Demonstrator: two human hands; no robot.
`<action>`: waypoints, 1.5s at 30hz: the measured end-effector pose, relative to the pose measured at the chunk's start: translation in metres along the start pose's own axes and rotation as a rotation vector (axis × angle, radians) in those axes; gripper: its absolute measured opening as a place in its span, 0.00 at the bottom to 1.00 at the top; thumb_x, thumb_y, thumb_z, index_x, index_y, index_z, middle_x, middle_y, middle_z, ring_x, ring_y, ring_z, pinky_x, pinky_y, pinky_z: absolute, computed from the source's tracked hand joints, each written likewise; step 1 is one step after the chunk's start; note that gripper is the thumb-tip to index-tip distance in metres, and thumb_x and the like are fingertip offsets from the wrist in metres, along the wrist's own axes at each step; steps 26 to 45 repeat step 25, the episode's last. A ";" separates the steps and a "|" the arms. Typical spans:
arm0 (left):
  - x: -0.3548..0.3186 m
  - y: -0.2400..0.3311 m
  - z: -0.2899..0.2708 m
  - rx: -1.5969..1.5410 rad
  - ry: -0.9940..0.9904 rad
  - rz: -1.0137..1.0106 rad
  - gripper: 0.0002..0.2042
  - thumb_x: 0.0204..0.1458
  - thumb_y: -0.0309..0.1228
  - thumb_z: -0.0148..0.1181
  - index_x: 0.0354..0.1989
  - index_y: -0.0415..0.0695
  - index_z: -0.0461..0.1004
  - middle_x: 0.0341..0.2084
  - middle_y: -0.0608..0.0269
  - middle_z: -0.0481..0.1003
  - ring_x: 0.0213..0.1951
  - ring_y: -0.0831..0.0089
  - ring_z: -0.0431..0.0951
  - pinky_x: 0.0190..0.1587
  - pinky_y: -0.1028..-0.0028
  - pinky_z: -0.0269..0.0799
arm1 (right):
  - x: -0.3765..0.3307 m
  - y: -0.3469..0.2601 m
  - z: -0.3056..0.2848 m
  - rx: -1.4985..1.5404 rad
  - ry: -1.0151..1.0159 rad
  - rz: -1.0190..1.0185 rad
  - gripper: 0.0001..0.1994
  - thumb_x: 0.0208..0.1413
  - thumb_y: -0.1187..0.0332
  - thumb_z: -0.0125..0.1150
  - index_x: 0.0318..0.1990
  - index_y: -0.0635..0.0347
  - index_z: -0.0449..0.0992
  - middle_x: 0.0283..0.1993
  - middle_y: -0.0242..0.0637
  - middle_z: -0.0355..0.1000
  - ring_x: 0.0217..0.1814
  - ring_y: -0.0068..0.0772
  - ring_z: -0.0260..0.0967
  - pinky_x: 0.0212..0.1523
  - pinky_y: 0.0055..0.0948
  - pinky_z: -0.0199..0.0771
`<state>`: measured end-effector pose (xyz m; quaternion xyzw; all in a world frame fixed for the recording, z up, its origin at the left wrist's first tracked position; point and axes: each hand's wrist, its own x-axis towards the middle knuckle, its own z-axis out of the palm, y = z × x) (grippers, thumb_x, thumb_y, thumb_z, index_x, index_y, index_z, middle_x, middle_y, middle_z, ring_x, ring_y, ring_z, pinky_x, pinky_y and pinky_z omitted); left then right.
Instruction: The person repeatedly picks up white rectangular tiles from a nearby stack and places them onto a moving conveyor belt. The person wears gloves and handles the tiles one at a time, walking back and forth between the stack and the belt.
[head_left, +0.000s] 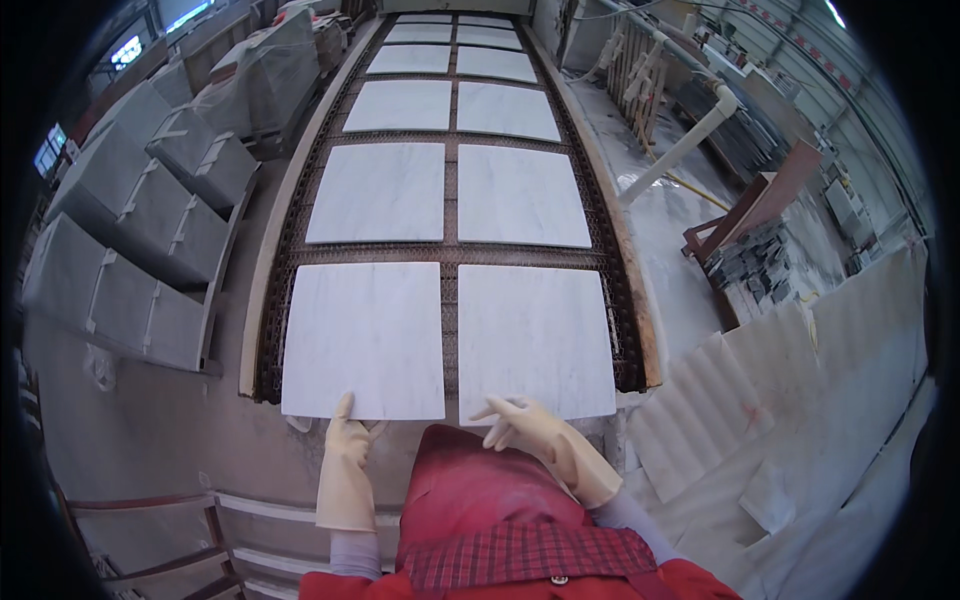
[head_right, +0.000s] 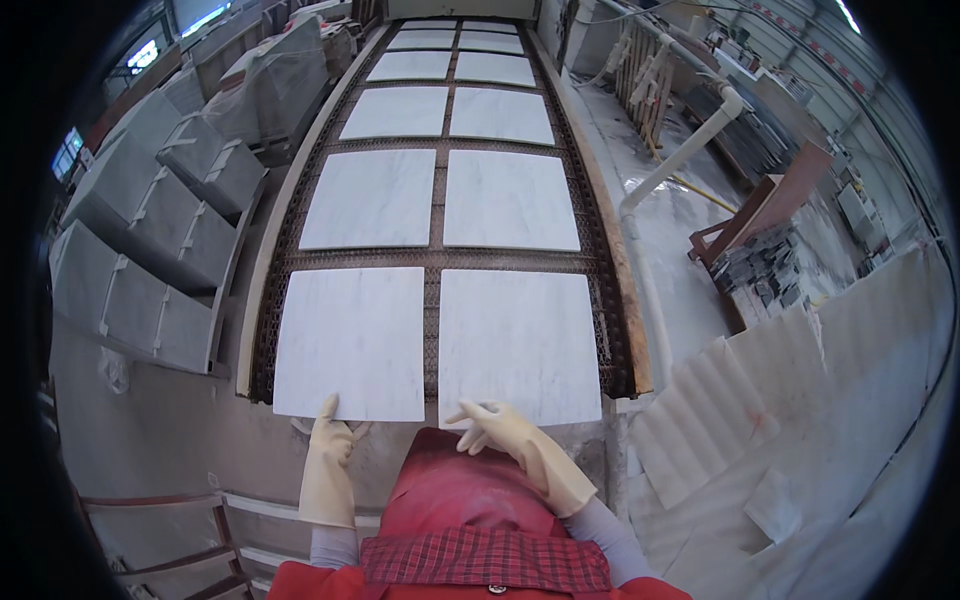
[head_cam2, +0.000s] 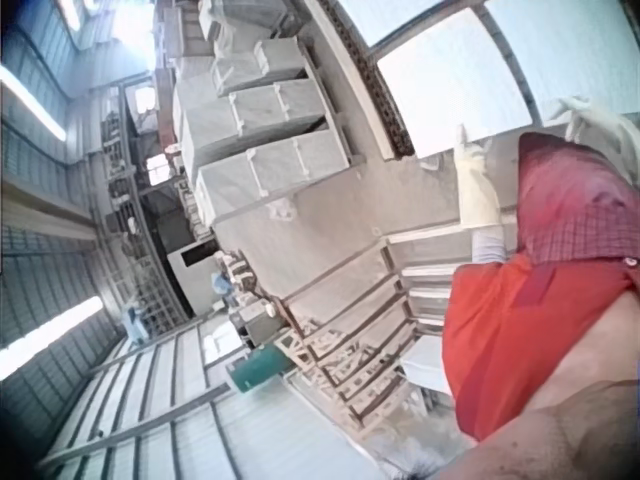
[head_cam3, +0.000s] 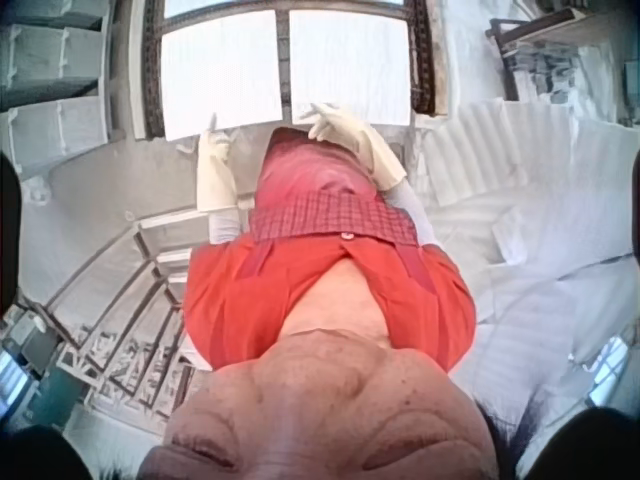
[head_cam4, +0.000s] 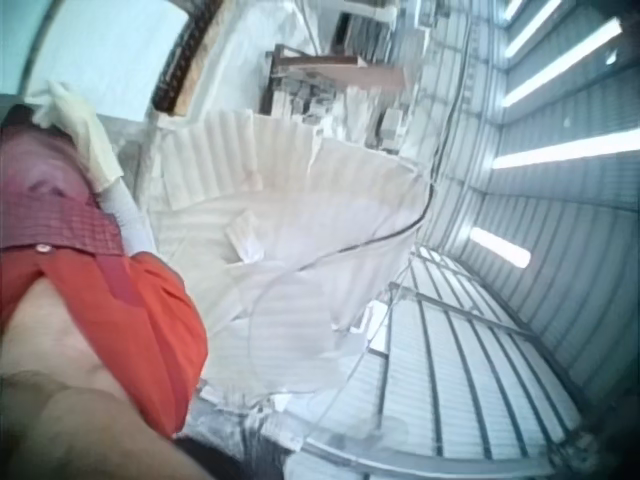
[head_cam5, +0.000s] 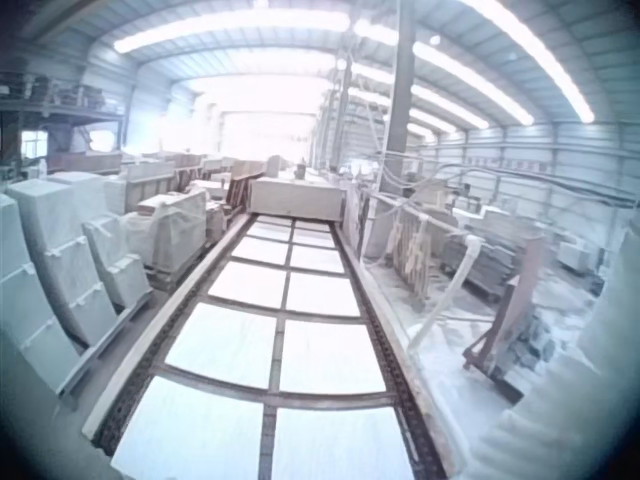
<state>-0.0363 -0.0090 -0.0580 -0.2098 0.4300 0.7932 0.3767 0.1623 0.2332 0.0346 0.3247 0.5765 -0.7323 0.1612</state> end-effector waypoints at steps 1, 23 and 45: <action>0.005 -0.001 -0.008 0.029 0.003 -0.014 0.30 0.51 0.46 0.58 0.59 0.43 0.59 0.45 0.51 0.73 0.43 0.50 0.75 0.48 0.51 0.71 | -0.009 0.000 -0.002 0.033 0.033 0.012 0.24 0.62 0.50 0.44 0.46 0.62 0.75 0.28 0.44 0.76 0.27 0.31 0.73 0.34 0.26 0.73; 0.029 0.004 -0.026 0.138 -0.089 -0.144 0.29 0.51 0.47 0.59 0.55 0.39 0.63 0.42 0.36 0.73 0.44 0.41 0.75 0.47 0.39 0.68 | -0.023 0.010 -0.004 0.140 0.247 -0.055 0.22 0.65 0.56 0.40 0.49 0.66 0.74 0.32 0.49 0.77 0.31 0.32 0.75 0.37 0.24 0.75; 0.037 0.005 -0.029 0.147 -0.102 -0.184 0.30 0.51 0.48 0.59 0.56 0.39 0.62 0.44 0.38 0.73 0.44 0.44 0.75 0.47 0.38 0.68 | -0.019 0.014 -0.008 0.134 0.239 -0.044 0.22 0.65 0.57 0.39 0.48 0.67 0.74 0.32 0.49 0.77 0.32 0.33 0.76 0.38 0.24 0.76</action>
